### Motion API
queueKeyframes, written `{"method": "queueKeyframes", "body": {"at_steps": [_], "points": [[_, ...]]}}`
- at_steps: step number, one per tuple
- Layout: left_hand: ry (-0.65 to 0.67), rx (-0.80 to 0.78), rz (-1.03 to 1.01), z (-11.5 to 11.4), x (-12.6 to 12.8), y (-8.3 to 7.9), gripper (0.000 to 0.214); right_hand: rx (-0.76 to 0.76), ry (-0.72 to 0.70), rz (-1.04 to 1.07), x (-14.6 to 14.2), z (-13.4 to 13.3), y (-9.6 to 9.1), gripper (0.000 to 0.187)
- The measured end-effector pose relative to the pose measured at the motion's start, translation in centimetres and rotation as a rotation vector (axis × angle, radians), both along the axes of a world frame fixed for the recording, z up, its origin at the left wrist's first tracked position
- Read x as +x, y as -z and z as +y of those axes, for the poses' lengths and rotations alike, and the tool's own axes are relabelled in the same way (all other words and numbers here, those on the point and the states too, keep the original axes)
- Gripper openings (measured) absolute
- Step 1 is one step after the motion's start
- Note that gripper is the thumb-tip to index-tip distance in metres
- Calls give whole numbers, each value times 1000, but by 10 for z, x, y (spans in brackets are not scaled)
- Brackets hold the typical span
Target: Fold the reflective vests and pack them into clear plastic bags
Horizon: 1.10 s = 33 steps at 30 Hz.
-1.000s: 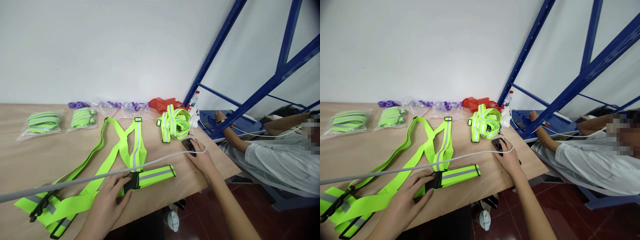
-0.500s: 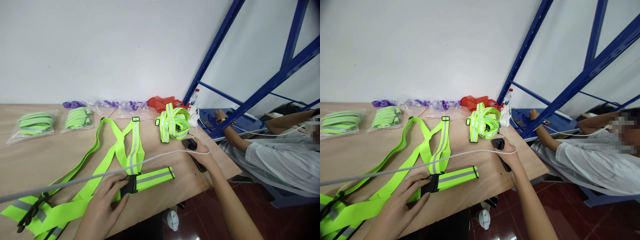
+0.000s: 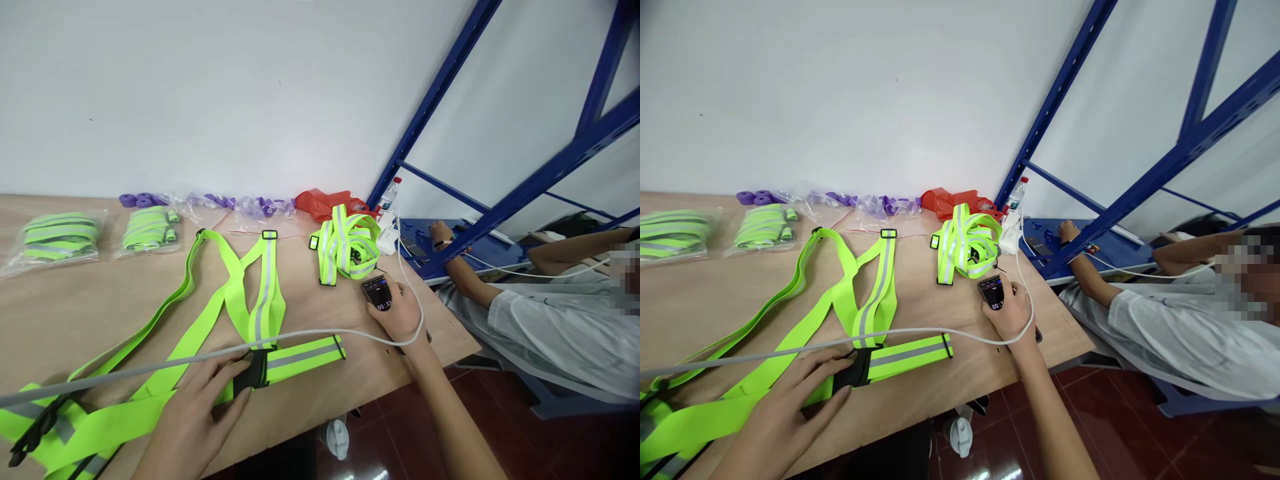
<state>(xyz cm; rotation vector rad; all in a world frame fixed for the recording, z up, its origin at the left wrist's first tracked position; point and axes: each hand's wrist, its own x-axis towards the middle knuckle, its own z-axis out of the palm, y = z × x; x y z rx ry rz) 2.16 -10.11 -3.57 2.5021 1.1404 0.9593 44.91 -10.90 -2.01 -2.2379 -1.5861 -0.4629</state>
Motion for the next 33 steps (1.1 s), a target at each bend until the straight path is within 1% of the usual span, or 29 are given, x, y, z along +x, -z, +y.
{"method": "queueKeyframes", "body": {"at_steps": [6, 12, 16, 21, 24, 29, 33], "points": [[-19, 9, 34, -1, -1, -1, 28, 37, -19, -35, -8, -3, -6, 68], [24, -17, 12, -1, -2, 0, 25, 23, -18, -6, -8, -5, -7, 69], [9, -6, 25, -1, -2, 2, 26, 49, -34, -26, -6, -5, -5, 70], [8, 4, 31, 0, 0, -3, 25, 109, -72, -53, -2, -3, 1, 68], [16, 11, 18, 0, 0, -5, 23, 107, -87, -59, -1, -2, 3, 67], [7, 16, 8, 0, 0, -4, 24, 114, -98, -84, 0, -1, 4, 60], [9, 19, 10, 0, -1, -4, 24, 119, -123, -103, 2, -1, 4, 48]]}}
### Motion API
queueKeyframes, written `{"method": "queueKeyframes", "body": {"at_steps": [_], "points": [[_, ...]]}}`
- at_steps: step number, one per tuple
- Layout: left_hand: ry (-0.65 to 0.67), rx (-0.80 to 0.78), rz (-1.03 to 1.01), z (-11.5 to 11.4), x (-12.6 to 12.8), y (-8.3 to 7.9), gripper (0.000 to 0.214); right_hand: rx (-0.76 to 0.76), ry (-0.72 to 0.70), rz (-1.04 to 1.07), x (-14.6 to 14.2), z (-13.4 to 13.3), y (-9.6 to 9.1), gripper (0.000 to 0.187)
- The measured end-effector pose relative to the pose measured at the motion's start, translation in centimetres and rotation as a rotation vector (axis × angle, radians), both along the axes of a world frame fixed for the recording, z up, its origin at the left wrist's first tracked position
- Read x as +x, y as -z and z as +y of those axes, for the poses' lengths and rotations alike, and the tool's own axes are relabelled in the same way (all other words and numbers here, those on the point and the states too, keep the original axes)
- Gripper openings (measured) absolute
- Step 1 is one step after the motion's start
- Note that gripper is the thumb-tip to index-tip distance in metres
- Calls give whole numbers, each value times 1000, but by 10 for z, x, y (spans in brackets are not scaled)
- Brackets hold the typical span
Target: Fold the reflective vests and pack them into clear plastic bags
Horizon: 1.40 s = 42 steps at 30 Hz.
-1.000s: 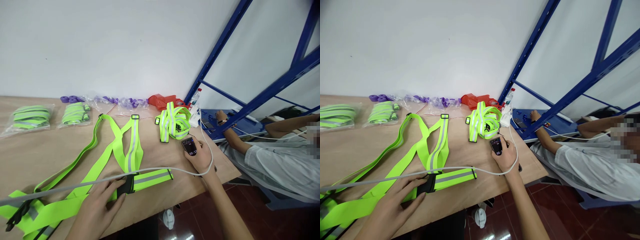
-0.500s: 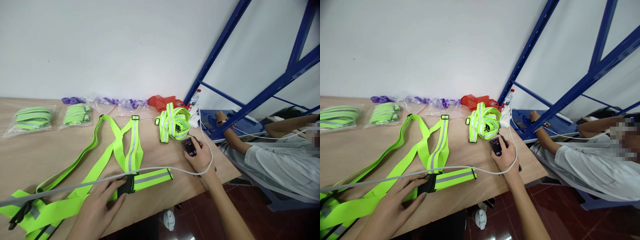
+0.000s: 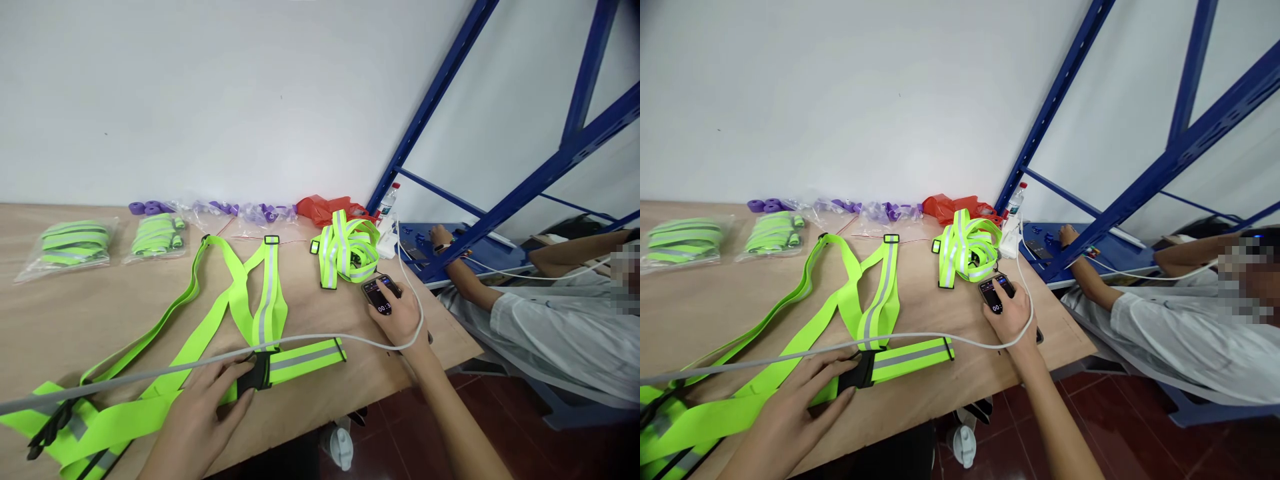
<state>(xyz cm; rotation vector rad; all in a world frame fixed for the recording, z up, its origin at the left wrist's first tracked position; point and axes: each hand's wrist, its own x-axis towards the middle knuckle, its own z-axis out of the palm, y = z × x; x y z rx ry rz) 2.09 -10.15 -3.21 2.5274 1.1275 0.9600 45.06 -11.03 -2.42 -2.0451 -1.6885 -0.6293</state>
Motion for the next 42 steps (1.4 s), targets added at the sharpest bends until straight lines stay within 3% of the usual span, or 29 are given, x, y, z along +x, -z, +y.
{"method": "queueKeyframes", "body": {"at_steps": [3, 11, 21, 27, 37, 42], "points": [[5, 8, 4, 1, 0, 1, 24, -19, -36, -8, 1, 0, -2, 47], [6, 31, 15, 1, 0, 3, 25, -35, -12, 48, 0, -2, -6, 65], [11, 46, 0, 3, 0, 3, 24, -19, -17, 7, 1, -4, -3, 52], [4, 13, 5, 2, 0, 5, 25, 1, -20, 14, 0, -4, -6, 65], [2, 3, -10, 1, 0, 5, 25, 6, 19, 56, -11, -7, -18, 66], [-2, 4, -10, 1, 0, 6, 26, -38, 50, 93, 1, -6, -7, 67]]}}
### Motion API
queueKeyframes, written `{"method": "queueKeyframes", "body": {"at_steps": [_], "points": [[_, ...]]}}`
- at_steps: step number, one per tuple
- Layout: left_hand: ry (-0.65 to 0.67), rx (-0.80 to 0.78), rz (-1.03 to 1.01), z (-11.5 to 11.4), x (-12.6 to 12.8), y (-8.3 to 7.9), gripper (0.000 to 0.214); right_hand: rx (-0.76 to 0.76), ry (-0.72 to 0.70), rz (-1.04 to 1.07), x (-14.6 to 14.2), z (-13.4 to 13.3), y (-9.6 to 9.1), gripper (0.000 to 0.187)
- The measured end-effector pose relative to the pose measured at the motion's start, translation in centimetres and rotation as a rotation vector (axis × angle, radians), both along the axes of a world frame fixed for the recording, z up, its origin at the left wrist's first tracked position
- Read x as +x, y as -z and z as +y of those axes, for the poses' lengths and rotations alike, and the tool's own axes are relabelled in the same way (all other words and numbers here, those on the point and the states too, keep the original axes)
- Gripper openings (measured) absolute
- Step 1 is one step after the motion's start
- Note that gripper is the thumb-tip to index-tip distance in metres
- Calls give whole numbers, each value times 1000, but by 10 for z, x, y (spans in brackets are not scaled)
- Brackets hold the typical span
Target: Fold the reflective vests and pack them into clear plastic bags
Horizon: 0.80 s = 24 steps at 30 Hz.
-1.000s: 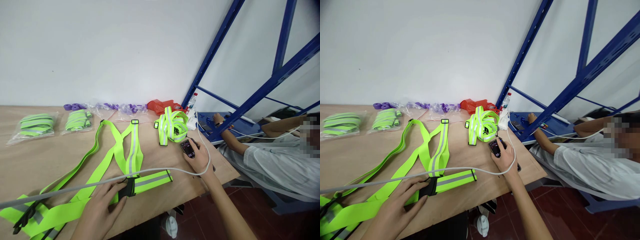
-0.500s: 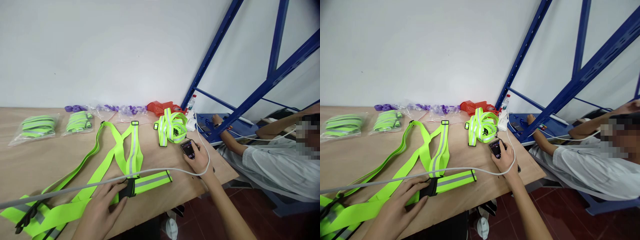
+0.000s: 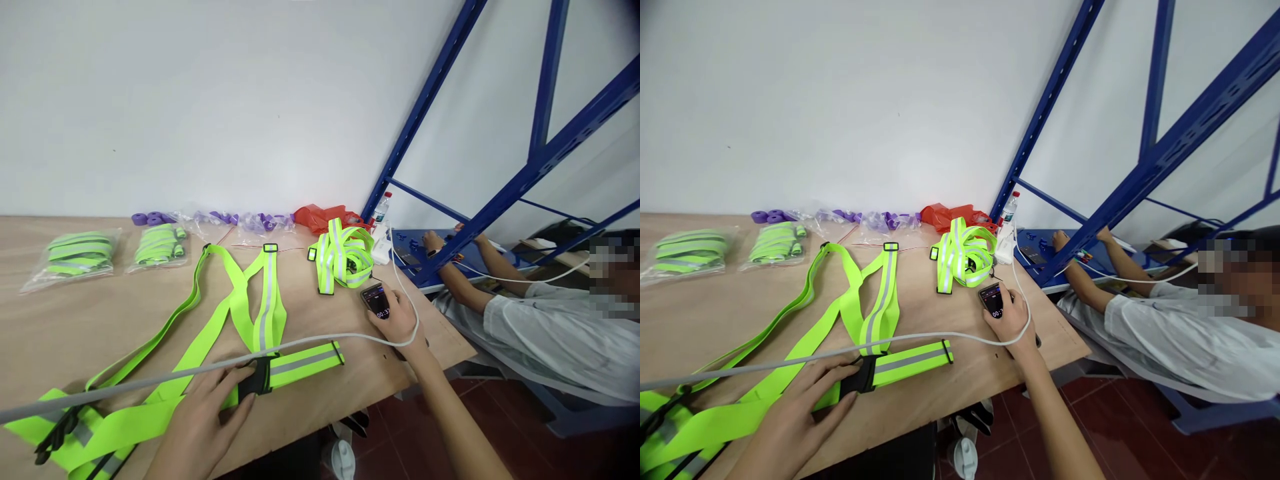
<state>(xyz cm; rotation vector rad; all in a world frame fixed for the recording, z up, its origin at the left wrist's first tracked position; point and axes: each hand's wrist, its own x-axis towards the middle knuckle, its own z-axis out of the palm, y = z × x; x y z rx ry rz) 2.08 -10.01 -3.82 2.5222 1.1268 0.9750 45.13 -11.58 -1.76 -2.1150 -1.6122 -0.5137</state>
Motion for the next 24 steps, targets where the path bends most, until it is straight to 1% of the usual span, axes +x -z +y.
{"method": "queueKeyframes", "body": {"at_steps": [3, 5, 7, 9, 11, 12, 16, 18, 21, 24], "points": [[-4, -13, -15, -1, 1, -1, 25, -68, 35, 33, 14, 0, 16, 67], [4, -33, -30, -2, 3, -5, 25, -62, 21, 33, 20, 0, 24, 64], [14, -65, -45, -3, 5, -10, 25, 2, -54, 24, 19, 0, 26, 58], [15, -103, -64, -5, 7, -14, 25, 83, -176, 27, 9, 0, 24, 52], [10, -126, -89, -6, 8, -16, 27, 109, -301, 55, -9, -3, 17, 47], [8, -132, -99, -6, 8, -16, 27, 87, -357, 79, -20, -6, 14, 45], [-13, -160, -132, -6, 11, -14, 25, -161, -551, 220, -69, -23, 0, 44], [-10, -186, -158, -7, 12, -15, 24, -219, -624, 265, -92, -31, -6, 47], [29, -256, -211, -12, 12, -23, 29, -178, -713, 285, -121, -36, -12, 50], [53, -310, -268, -25, 2, -36, 38, -127, -810, 266, -150, -35, -15, 46]]}}
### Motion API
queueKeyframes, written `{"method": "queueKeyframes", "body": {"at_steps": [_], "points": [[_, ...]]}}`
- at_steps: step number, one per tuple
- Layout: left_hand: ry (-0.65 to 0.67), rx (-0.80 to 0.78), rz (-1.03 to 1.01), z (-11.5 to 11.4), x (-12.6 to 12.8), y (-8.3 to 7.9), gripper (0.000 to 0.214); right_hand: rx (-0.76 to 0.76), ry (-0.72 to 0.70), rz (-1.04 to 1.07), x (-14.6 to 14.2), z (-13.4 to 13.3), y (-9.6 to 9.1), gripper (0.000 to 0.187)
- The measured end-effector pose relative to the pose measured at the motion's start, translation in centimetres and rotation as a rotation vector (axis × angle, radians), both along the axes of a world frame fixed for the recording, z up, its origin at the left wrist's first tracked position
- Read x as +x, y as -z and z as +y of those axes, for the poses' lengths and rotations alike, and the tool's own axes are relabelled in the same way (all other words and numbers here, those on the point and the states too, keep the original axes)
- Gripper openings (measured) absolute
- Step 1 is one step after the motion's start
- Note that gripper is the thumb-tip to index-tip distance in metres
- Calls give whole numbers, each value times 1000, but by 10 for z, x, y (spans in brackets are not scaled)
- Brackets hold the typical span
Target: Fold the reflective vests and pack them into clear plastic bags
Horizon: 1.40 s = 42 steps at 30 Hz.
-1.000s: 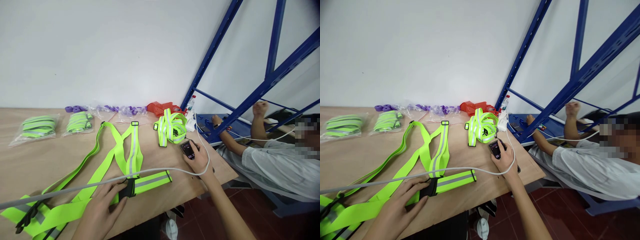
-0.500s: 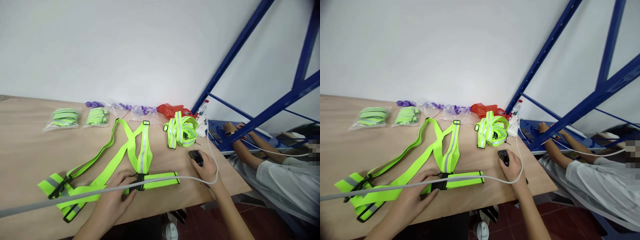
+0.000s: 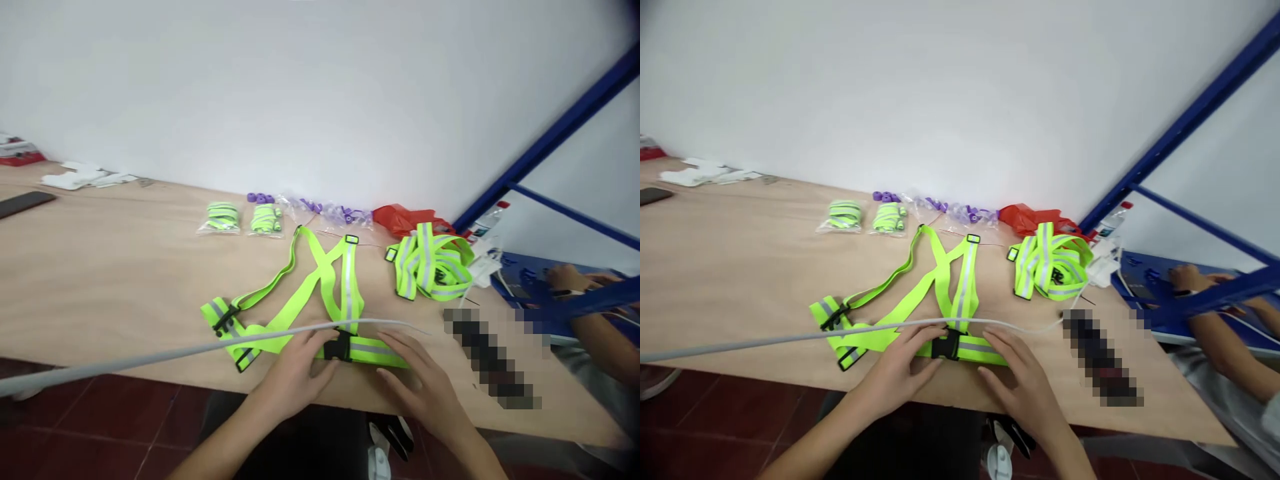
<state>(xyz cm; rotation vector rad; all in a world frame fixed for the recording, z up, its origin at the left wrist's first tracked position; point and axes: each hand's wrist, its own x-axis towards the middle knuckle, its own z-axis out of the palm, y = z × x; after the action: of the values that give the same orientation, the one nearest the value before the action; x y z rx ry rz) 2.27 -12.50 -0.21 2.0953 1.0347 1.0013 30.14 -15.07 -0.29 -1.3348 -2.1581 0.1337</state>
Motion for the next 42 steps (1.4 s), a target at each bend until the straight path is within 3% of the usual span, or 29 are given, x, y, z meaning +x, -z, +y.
{"method": "queueKeyframes", "body": {"at_steps": [4, 8, 9, 12, 14, 18, 25, 32, 42], "points": [[-99, 129, -96, -16, -41, -15, 36, 114, -163, 3, -45, 9, -4, 38], [-459, 241, -35, -14, -110, -22, 27, 179, -289, 81, -97, 20, -14, 32], [-485, 241, 28, -12, -127, -22, 29, 182, -315, 107, -111, 22, -17, 30], [-381, 198, 229, -4, -166, -18, 35, 139, -395, 171, -148, 24, -23, 31], [-325, 181, 331, 3, -178, -12, 37, 95, -441, 193, -170, 24, -25, 31], [-362, 177, 346, 15, -176, 2, 28, -5, -395, 188, -208, 19, -21, 28], [-582, 21, 96, 26, -164, 7, 27, -139, -262, 74, -247, 22, -3, 29], [-819, -136, 11, 29, -174, 2, 34, -92, -179, 11, -245, 34, 14, 8], [-903, -205, 2, 36, -185, 3, 39, -62, -118, 53, -240, 36, 24, 6]]}}
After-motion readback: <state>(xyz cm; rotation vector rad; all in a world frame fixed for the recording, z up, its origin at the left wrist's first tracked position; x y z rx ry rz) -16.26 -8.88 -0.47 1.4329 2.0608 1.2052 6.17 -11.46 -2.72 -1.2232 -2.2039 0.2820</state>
